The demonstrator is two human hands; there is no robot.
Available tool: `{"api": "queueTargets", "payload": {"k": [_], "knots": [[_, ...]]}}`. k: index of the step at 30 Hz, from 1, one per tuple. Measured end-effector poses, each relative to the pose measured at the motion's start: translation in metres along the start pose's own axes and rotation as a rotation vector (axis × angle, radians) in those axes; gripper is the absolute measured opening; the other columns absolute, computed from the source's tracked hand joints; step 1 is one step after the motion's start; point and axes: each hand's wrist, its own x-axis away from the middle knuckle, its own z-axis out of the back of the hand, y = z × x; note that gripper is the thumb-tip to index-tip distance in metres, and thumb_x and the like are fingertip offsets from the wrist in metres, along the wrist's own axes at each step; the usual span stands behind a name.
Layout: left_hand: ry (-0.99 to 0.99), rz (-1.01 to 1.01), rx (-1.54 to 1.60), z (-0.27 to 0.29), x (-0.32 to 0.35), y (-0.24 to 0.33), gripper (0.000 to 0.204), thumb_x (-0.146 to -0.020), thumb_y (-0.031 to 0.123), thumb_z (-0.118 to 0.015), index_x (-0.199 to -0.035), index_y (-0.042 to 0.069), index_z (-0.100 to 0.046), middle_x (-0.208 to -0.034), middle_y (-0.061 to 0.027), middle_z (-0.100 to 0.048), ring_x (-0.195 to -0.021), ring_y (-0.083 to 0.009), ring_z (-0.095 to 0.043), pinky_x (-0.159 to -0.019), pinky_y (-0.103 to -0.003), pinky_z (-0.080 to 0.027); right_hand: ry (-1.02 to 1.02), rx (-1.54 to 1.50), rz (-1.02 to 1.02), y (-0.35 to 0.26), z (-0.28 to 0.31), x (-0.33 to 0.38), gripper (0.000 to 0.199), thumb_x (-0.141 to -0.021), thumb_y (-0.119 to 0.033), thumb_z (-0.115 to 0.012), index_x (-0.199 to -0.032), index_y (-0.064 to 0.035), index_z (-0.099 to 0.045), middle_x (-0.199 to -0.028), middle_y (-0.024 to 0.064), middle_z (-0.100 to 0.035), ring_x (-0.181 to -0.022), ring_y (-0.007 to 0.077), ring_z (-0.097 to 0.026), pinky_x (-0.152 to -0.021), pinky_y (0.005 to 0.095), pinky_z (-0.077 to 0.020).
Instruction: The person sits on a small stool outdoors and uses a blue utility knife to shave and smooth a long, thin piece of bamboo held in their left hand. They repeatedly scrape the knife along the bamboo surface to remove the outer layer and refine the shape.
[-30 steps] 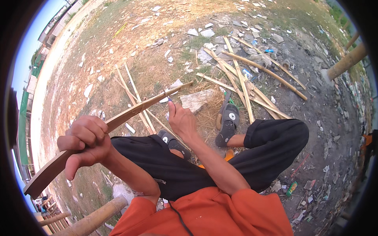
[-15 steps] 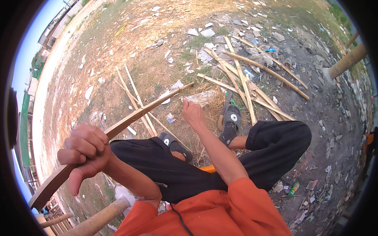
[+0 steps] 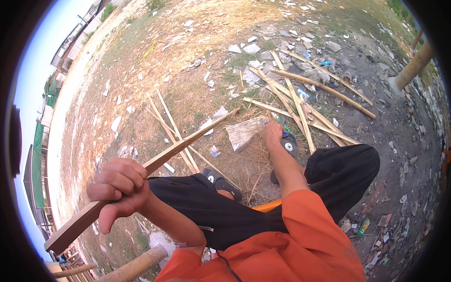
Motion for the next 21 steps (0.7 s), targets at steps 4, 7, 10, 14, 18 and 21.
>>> {"api": "queueTargets", "payload": {"k": [4,7,10,14,18,21], "knots": [[0.038,-0.002,0.015,0.003,0.004,-0.002,0.057,-0.079,0.063,-0.051,-0.070,0.010,-0.034,-0.046,0.0010,-0.033,-0.033,-0.0105,-0.035,-0.029,-0.025,-0.033,0.050,-0.165,0.004,0.010,0.063,0.028,0.054,-0.095,-0.043,-0.036,-0.083,0.0010,-0.065,-0.076,0.0186,-0.065,-0.076,0.0348,-0.066,-0.064,0.0438,-0.0511],[-0.001,-0.001,0.049,0.006,0.005,-0.006,0.058,-0.079,0.064,-0.052,-0.070,0.010,-0.033,-0.046,0.0008,-0.033,-0.033,-0.0108,-0.036,-0.030,-0.025,-0.033,0.069,-0.633,0.110,-0.027,0.118,0.061,0.058,-0.096,-0.044,-0.033,-0.075,0.0035,-0.059,-0.068,0.0213,-0.059,-0.066,0.0363,-0.060,-0.063,0.0426,-0.0446],[-0.026,0.007,0.066,0.008,0.004,-0.003,0.058,-0.078,0.064,-0.052,-0.070,0.010,-0.034,-0.047,0.0007,-0.033,-0.034,-0.0109,-0.036,-0.030,-0.025,-0.033,-0.142,-1.032,0.337,-0.066,0.189,0.129,0.057,-0.096,-0.042,-0.033,-0.074,0.0052,-0.054,-0.065,0.0272,-0.053,-0.062,0.0413,-0.053,-0.062,0.0473,-0.0382],[-0.071,-0.017,0.094,0.008,0.002,-0.004,0.058,-0.078,0.064,-0.053,-0.069,0.010,-0.034,-0.046,0.0011,-0.033,-0.033,-0.0105,-0.036,-0.029,-0.024,-0.034,-0.096,-1.128,0.387,-0.094,0.212,0.190,0.055,-0.097,-0.040,-0.034,-0.075,0.0048,-0.055,-0.063,0.0280,-0.052,-0.062,0.0451,-0.051,-0.060,0.0484,-0.0383],[-0.092,-0.028,0.120,0.006,0.000,0.000,0.058,-0.078,0.063,-0.054,-0.068,0.010,-0.034,-0.045,0.0015,-0.033,-0.031,-0.0096,-0.036,-0.028,-0.023,-0.035,-0.038,-1.019,0.297,-0.097,0.176,0.179,0.051,-0.097,-0.037,-0.035,-0.074,0.0033,-0.057,-0.066,0.0279,-0.054,-0.066,0.0475,-0.053,-0.061,0.0514,-0.0397],[-0.099,-0.030,0.129,0.010,0.005,0.001,0.058,-0.078,0.063,-0.055,-0.066,0.010,-0.034,-0.044,0.0016,-0.034,-0.030,-0.0091,-0.036,-0.028,-0.023,-0.035,-0.024,-1.024,0.340,-0.105,0.195,0.191,0.050,-0.097,-0.036,-0.036,-0.074,0.0022,-0.058,-0.067,0.0281,-0.056,-0.068,0.0475,-0.055,-0.063,0.0518,-0.0415]]}}
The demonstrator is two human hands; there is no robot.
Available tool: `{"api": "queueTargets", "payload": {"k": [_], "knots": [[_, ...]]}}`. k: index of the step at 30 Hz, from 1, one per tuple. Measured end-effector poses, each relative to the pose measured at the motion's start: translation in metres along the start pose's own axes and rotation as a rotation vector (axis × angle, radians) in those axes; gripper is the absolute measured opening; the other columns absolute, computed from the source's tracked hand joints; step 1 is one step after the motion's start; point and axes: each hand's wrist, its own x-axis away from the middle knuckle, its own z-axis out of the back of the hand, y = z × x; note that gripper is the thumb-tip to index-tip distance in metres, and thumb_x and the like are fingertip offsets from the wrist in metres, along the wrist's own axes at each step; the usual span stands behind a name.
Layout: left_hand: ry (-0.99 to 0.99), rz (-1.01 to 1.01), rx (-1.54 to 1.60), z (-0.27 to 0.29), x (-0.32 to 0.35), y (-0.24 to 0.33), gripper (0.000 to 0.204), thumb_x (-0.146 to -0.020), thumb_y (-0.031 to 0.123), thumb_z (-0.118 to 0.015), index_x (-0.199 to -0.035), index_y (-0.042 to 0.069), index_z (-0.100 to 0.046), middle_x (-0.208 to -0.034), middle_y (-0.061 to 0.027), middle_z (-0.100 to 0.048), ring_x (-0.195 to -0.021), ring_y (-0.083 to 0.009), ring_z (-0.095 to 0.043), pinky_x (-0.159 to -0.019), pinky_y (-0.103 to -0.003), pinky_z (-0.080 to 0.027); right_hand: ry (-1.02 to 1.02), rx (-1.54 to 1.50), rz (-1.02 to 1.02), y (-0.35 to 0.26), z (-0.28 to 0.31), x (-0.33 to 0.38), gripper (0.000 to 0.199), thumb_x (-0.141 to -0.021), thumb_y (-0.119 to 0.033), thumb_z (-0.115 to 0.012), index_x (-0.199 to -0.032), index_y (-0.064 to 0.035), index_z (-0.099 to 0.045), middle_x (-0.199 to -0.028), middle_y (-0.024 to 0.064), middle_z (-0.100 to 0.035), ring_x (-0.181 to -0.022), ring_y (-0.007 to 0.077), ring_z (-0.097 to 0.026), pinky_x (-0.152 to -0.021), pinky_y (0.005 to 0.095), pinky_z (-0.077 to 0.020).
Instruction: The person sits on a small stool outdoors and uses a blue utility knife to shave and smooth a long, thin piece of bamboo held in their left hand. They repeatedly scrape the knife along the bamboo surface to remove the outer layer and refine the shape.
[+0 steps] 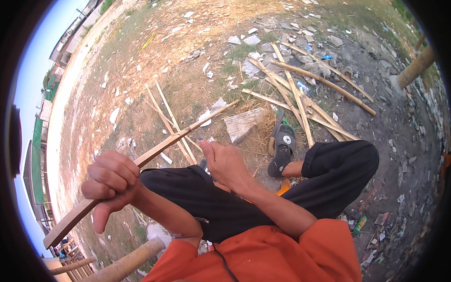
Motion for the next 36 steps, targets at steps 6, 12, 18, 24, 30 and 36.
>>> {"api": "queueTargets", "payload": {"k": [6,12,18,24,30,36], "knots": [[-0.041,-0.015,0.045,0.002,-0.004,-0.004,0.058,-0.078,0.060,-0.058,-0.064,0.009,-0.034,-0.045,0.0001,-0.037,-0.032,-0.0104,-0.039,-0.029,-0.024,-0.037,0.081,0.074,-0.074,0.033,-0.015,-0.010,0.048,-0.096,-0.036,-0.038,-0.073,0.0007,-0.060,-0.066,0.0287,-0.057,-0.068,0.0475,-0.057,-0.064,0.0517,-0.0442],[-0.056,0.001,0.061,-0.004,-0.007,-0.002,0.058,-0.077,0.059,-0.059,-0.062,0.008,-0.034,-0.046,-0.0012,-0.039,-0.033,-0.0122,-0.041,-0.030,-0.025,-0.040,0.120,0.111,-0.038,0.040,-0.020,-0.021,0.050,-0.095,-0.040,-0.038,-0.077,0.0007,-0.062,-0.064,0.0282,-0.058,-0.068,0.0474,-0.058,-0.064,0.0533,-0.0454],[-0.008,-0.010,0.040,0.009,-0.001,-0.004,0.059,-0.076,0.064,-0.055,-0.066,0.010,-0.034,-0.045,0.0018,-0.033,-0.031,-0.0090,-0.035,-0.028,-0.024,-0.035,0.146,0.111,-0.043,0.045,-0.032,-0.024,0.054,-0.095,-0.042,-0.037,-0.076,0.0020,-0.063,-0.065,0.0286,-0.058,-0.068,0.0472,-0.059,-0.065,0.0524,-0.0473],[-0.057,0.003,0.028,0.004,-0.002,0.000,0.058,-0.076,0.063,-0.056,-0.068,0.009,-0.036,-0.045,0.0015,-0.034,-0.032,-0.0092,-0.038,-0.029,-0.023,-0.036,0.169,0.250,-0.139,0.065,-0.020,-0.043,0.057,-0.095,-0.043,-0.035,-0.078,0.0033,-0.063,-0.069,0.0289,-0.059,-0.070,0.0467,-0.059,-0.067,0.0527,-0.0454],[-0.055,0.008,0.091,0.000,-0.004,-0.003,0.061,-0.076,0.060,-0.060,-0.059,0.008,-0.033,-0.047,-0.0022,-0.041,-0.034,-0.0130,-0.043,-0.031,-0.026,-0.040,0.147,0.138,-0.142,0.061,-0.030,-0.031,0.054,-0.095,-0.041,-0.035,-0.076,0.0021,-0.062,-0.067,0.0285,-0.057,-0.069,0.0458,-0.058,-0.065,0.0508,-0.0438],[-0.108,0.030,0.033,0.000,-0.002,-0.001,0.058,-0.074,0.064,-0.058,-0.068,0.010,-0.037,-0.046,0.0020,-0.037,-0.033,-0.0091,-0.039,-0.030,-0.023,-0.037,0.106,0.007,-0.047,0.037,-0.018,-0.012,0.052,-0.096,-0.039,-0.037,-0.071,0.0031,-0.057,-0.063,0.0284,-0.054,-0.064,0.0460,-0.056,-0.059,0.0500,-0.0427]]}}
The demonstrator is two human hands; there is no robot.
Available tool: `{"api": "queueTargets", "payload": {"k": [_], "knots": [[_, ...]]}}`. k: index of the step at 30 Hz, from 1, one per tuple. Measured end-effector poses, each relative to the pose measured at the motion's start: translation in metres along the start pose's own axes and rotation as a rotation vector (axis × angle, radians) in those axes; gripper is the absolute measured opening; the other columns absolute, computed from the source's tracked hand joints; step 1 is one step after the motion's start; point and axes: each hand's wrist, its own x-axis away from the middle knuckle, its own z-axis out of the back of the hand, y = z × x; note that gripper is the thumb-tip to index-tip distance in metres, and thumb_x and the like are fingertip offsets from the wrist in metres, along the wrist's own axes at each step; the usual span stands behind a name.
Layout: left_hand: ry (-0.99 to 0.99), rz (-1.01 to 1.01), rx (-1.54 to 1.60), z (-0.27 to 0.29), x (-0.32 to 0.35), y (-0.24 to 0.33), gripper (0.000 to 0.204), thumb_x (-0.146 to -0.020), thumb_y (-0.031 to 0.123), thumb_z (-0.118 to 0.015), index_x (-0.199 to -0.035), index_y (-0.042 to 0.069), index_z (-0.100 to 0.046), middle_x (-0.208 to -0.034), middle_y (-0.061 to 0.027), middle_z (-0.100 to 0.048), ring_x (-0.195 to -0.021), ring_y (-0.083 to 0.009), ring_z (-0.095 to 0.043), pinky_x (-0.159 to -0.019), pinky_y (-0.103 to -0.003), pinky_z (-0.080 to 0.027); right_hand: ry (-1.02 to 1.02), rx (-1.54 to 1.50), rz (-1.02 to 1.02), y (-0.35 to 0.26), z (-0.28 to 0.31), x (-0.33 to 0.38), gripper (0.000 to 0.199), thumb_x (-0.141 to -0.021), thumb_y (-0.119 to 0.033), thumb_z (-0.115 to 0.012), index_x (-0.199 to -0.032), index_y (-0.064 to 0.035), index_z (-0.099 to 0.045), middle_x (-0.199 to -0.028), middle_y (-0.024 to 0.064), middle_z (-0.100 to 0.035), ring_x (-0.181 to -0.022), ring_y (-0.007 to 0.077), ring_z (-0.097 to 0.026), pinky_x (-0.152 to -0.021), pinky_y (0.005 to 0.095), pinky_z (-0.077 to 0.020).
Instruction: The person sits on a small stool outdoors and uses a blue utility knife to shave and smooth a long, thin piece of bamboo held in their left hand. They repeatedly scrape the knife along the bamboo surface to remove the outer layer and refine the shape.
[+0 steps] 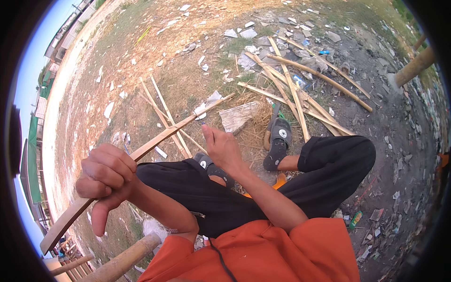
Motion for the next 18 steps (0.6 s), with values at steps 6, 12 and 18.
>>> {"api": "queueTargets", "payload": {"k": [6,12,18], "knots": [[0.011,-0.007,-0.024,-0.002,-0.006,-0.005,0.059,-0.074,0.065,-0.058,-0.067,0.010,-0.036,-0.045,0.0023,-0.036,-0.032,-0.0087,-0.039,-0.029,-0.022,-0.036,0.120,-0.113,0.068,-0.008,-0.010,0.004,0.049,-0.096,-0.035,-0.040,-0.067,0.0032,-0.053,-0.058,0.0271,-0.050,-0.059,0.0460,-0.052,-0.054,0.0492,-0.0388],[0.052,0.004,-0.023,-0.008,-0.001,-0.003,0.060,-0.073,0.065,-0.058,-0.067,0.010,-0.036,-0.045,0.0022,-0.036,-0.031,-0.0092,-0.037,-0.029,-0.022,-0.035,0.029,-0.109,0.061,-0.019,0.002,0.007,0.053,-0.097,-0.037,-0.036,-0.070,0.0044,-0.055,-0.063,0.0265,-0.055,-0.062,0.0460,-0.053,-0.058,0.0501,-0.0403],[0.017,-0.007,-0.028,-0.009,-0.011,-0.005,0.059,-0.074,0.065,-0.057,-0.068,0.010,-0.037,-0.045,0.0012,-0.036,-0.032,-0.0096,-0.037,-0.029,-0.022,-0.034,0.046,0.049,-0.095,0.035,-0.004,-0.018,0.051,-0.097,-0.036,-0.036,-0.073,0.0042,-0.057,-0.064,0.0283,-0.053,-0.062,0.0462,-0.053,-0.059,0.0493,-0.0398]]}}
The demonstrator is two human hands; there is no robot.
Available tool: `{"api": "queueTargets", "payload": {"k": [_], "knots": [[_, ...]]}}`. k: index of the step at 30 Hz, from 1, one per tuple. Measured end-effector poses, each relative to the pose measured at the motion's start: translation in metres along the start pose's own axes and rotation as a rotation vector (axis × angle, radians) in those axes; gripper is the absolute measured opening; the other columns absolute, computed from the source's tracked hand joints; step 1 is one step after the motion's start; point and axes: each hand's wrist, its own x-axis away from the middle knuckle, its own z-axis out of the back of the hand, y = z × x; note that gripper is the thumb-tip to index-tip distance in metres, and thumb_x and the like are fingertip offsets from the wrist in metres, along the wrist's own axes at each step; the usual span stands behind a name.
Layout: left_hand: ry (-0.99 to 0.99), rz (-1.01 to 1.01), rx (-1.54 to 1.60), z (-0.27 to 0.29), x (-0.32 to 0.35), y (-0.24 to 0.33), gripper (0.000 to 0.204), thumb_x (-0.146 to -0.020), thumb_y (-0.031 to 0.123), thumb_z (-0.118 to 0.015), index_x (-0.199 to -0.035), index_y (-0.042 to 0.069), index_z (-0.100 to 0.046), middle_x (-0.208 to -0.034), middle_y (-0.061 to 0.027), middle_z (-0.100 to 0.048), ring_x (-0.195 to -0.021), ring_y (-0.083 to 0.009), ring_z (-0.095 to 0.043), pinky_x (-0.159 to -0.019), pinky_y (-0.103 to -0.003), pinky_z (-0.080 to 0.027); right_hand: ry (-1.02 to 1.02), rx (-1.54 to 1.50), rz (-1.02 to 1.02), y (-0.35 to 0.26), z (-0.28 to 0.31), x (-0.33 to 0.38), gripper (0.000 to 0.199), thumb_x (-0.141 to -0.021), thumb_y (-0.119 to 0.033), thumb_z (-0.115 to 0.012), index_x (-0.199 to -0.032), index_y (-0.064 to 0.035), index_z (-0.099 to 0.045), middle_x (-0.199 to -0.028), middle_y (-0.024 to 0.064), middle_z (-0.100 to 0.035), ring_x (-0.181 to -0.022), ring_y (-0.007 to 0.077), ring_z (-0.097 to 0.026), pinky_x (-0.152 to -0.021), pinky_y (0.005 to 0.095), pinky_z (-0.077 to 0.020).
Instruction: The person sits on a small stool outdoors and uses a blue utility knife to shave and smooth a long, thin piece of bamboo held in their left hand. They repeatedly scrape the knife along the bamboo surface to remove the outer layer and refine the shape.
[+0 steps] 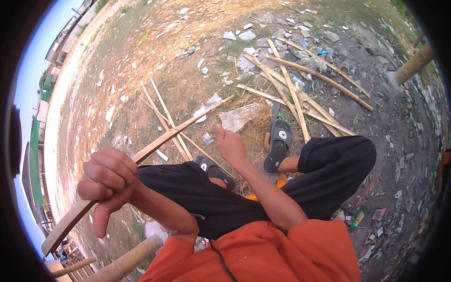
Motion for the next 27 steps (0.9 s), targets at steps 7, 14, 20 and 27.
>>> {"api": "queueTargets", "payload": {"k": [7,14,20,27], "knots": [[0.093,-0.012,-0.073,-0.013,0.003,-0.008,0.060,-0.075,0.067,-0.052,-0.071,0.010,-0.035,-0.046,0.0012,-0.032,-0.032,-0.0102,-0.034,-0.029,-0.024,-0.032,0.045,-0.196,0.096,-0.037,0.001,0.020,0.049,-0.097,-0.036,-0.036,-0.076,0.0039,-0.056,-0.063,0.0281,-0.051,-0.062,0.0464,-0.053,-0.058,0.0505,-0.0391],[0.130,-0.007,-0.124,-0.014,0.006,-0.006,0.061,-0.076,0.068,-0.050,-0.072,0.010,-0.034,-0.047,0.0011,-0.032,-0.033,-0.0102,-0.034,-0.030,-0.025,-0.030,0.056,-0.195,0.173,-0.056,0.005,0.034,0.047,-0.097,-0.036,-0.037,-0.075,0.0015,-0.057,-0.060,0.0270,-0.052,-0.059,0.0465,-0.053,-0.056,0.0515,-0.0399],[0.186,0.027,-0.149,-0.015,0.009,-0.001,0.061,-0.076,0.069,-0.048,-0.074,0.010,-0.034,-0.047,0.0006,-0.032,-0.034,-0.0111,-0.034,-0.032,-0.025,-0.031,0.067,-0.169,0.132,-0.049,0.004,0.022,0.043,-0.097,-0.032,-0.039,-0.074,0.0016,-0.054,-0.058,0.0269,-0.049,-0.057,0.0468,-0.051,-0.052,0.0503,-0.0382],[0.225,0.048,-0.162,-0.004,0.009,0.002,0.060,-0.077,0.069,-0.048,-0.074,0.010,-0.034,-0.047,0.0001,-0.032,-0.035,-0.0124,-0.034,-0.033,-0.026,-0.032,0.028,-0.114,0.082,-0.038,-0.001,0.018,0.042,-0.096,-0.032,-0.040,-0.076,0.0017,-0.055,-0.059,0.0264,-0.050,-0.061,0.0463,-0.052,-0.055,0.0501,-0.0389]]}}
